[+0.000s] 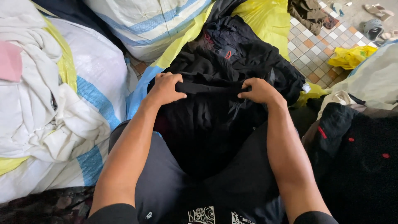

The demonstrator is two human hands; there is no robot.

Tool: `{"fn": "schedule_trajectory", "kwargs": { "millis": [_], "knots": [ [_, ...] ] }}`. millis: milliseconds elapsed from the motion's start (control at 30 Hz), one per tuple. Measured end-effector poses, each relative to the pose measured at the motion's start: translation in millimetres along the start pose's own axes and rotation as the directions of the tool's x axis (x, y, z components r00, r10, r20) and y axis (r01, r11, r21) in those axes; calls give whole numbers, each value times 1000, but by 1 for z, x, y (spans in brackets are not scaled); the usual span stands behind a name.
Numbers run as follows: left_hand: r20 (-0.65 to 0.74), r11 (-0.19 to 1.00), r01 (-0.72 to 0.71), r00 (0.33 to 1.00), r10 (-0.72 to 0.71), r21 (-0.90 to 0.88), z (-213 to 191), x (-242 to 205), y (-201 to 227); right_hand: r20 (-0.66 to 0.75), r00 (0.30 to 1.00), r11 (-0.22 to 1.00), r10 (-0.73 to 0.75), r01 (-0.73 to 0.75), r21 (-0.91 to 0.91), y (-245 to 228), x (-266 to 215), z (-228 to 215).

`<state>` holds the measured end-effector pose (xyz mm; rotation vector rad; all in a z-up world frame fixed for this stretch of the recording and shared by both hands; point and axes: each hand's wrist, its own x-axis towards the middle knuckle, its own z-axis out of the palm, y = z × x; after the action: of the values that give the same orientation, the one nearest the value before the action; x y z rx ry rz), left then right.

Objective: The person is sitting on the floor, sorting through a large pile of clothes, picking up items one by one, unfolding them for inspection, and then placing them aside.

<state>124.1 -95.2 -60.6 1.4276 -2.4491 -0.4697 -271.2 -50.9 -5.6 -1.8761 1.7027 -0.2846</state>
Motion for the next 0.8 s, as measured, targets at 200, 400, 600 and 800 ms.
{"fn": "schedule_trajectory", "kwargs": {
  "millis": [200,400,600,800],
  "knots": [
    [174,1000,-3,985,6,-15,14,-2,3,140,974,982,178,-166,-92,18,15,5],
    [93,986,29,995,-44,162,25,6,-11,131,932,941,339,-338,-32,-12,2,4],
    [-16,977,145,989,-144,157,30,4,-13,-4,941,938,338,-337,-80,53,53,41],
    [4,872,332,934,-357,360,51,7,-16,-51,947,942,316,-320,-102,30,49,43]
  ]
}}
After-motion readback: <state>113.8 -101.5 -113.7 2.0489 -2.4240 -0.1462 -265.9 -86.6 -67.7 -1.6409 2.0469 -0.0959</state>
